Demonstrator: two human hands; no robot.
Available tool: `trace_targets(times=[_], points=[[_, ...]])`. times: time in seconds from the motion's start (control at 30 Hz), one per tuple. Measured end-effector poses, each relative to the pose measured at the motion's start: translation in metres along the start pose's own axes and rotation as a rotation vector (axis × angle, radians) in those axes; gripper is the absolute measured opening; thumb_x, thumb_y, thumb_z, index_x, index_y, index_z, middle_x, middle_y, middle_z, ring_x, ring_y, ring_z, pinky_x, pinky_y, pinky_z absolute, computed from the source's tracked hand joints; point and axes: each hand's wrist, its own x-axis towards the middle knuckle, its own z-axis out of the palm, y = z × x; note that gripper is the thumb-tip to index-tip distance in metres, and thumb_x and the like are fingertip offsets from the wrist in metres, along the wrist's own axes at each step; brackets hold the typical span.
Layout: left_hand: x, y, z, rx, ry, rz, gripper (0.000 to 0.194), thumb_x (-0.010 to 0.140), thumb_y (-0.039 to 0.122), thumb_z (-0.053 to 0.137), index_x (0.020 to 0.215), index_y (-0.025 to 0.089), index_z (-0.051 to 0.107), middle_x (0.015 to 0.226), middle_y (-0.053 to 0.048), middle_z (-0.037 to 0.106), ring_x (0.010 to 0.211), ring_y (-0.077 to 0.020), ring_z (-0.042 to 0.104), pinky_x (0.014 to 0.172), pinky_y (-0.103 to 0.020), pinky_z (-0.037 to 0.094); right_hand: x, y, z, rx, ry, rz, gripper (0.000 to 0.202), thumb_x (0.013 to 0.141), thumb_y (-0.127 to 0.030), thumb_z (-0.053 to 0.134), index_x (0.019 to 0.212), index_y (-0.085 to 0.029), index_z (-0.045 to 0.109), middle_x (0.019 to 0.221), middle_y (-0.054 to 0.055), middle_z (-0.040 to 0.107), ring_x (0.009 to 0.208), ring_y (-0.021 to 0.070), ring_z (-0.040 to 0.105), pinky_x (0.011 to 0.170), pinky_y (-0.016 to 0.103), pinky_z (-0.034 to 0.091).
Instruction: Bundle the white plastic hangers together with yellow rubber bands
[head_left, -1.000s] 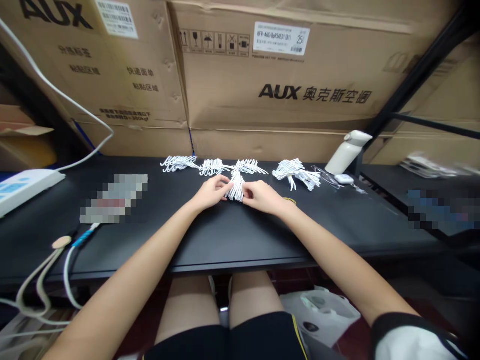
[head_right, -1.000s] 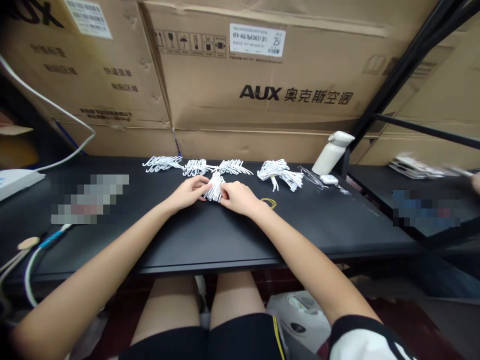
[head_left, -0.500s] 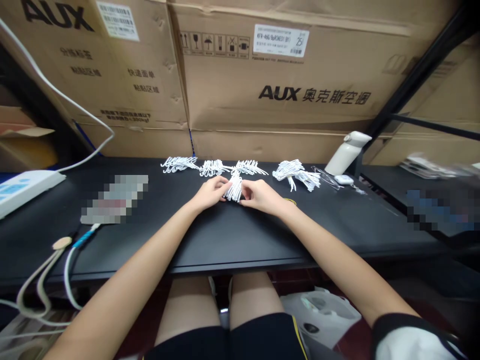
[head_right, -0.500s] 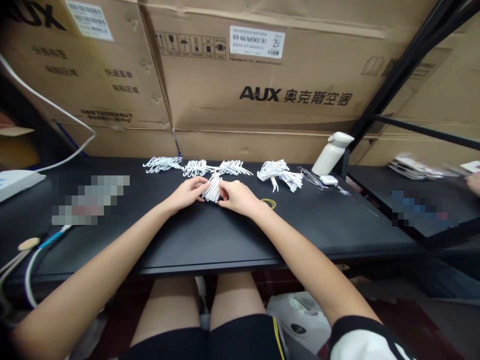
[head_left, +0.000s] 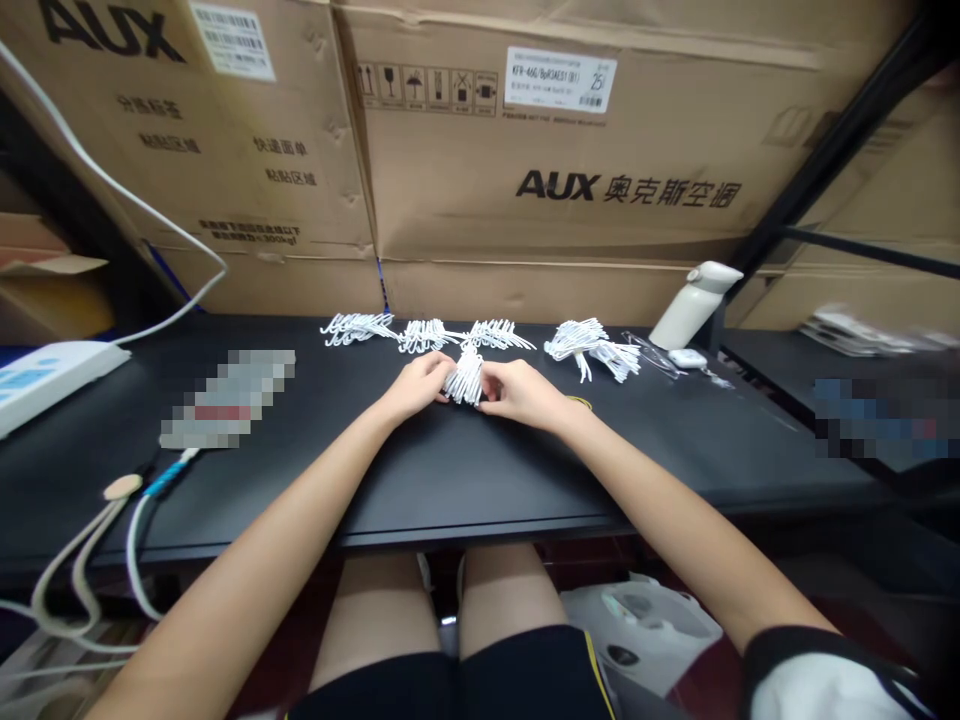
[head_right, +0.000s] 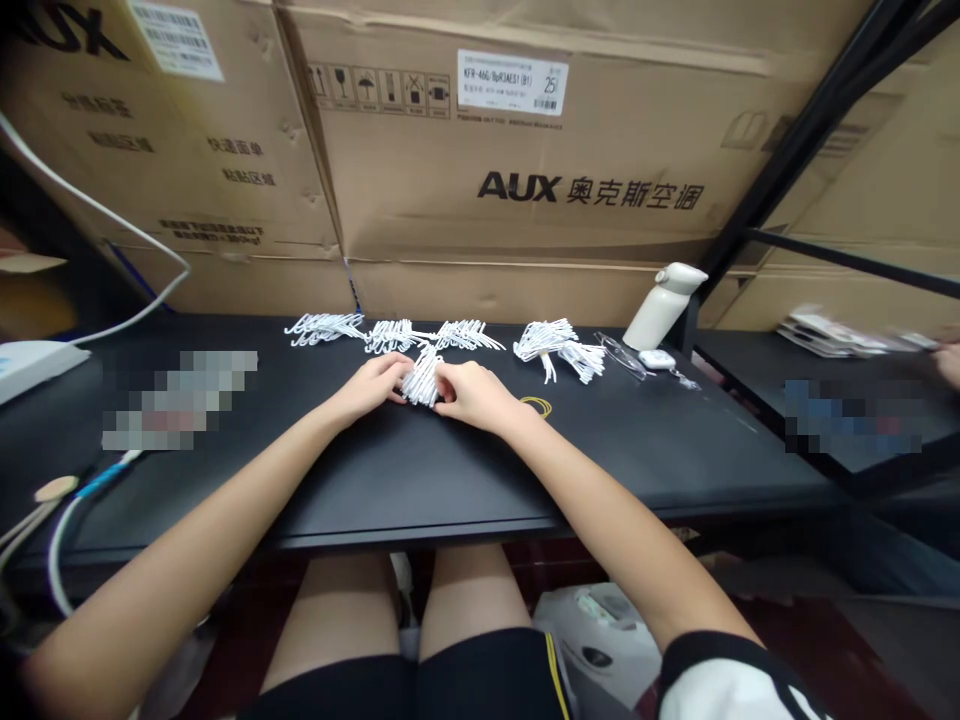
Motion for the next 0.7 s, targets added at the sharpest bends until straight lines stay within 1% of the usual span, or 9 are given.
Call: trace_targets(times=[0.13, 0.3, 0.47, 0.57, 0.7], points=[[0.0001, 0.0, -0.0006, -0.003, -0.005, 0.003, 0.017, 0.075, 0.032, 0.055, 0.081, 0.017, 0.06, 0.075, -0.001, 0.058, 0.069, -0.0145, 0.057, 0.055, -0.025, 0.056, -0.0002, 0.0005, 0.0001, 0.015, -0.013, -0.011, 0.015, 0.071, -0.02, 0.062, 0.072, -0.019, 0.047, 0.067, -0.003, 0.058, 0.06, 0.0105, 0.048, 0.058, 0.022, 0.03], [-0.0013, -0.0002, 0.0001, -0.017, -0.015, 0.014, 0.024, 0.078, 0.039, 0.056, 0.082, 0.016, 0.059, 0.074, -0.001, 0.059, 0.069, -0.0148, 0.058, 0.056, -0.026, 0.057, -0.0001, 0.0005, 0.0005, 0.023, -0.019, -0.008, 0.014, 0.071, -0.02, 0.062, 0.072, -0.018, 0.047, 0.067, -0.002, 0.058, 0.061, 0.0107, 0.048, 0.059, 0.022, 0.031], [-0.0023, 0.0006, 0.0002, -0.001, -0.012, 0.021, 0.031, 0.079, 0.048, 0.056, 0.081, 0.017, 0.059, 0.067, 0.001, 0.056, 0.066, -0.0148, 0.058, 0.057, -0.028, 0.057, 0.0004, 0.001, 0.0009, 0.041, -0.018, -0.011, 0.015, 0.071, -0.02, 0.062, 0.074, -0.018, 0.047, 0.068, -0.002, 0.058, 0.062, 0.0116, 0.05, 0.059, 0.023, 0.032], [-0.0018, -0.0008, -0.0008, 0.002, -0.02, 0.02, 0.032, 0.079, 0.05, 0.056, 0.08, 0.017, 0.058, 0.067, 0.001, 0.057, 0.064, -0.0146, 0.059, 0.057, -0.027, 0.056, 0.0008, 0.0022, 0.0012, 0.042, -0.022, -0.02, 0.015, 0.071, -0.019, 0.061, 0.074, -0.019, 0.047, 0.068, -0.002, 0.058, 0.061, 0.0115, 0.05, 0.059, 0.023, 0.033], [-0.0003, -0.0046, -0.0021, 0.019, -0.016, 0.041, 0.032, 0.081, 0.05, 0.055, 0.075, 0.018, 0.054, 0.06, 0.002, 0.056, 0.056, -0.0134, 0.059, 0.054, -0.025, 0.053, 0.001, 0.0035, 0.0027, 0.044, -0.007, -0.046, 0.018, 0.069, -0.016, 0.06, 0.074, -0.02, 0.043, 0.067, -0.003, 0.057, 0.06, 0.0113, 0.05, 0.057, 0.023, 0.034]])
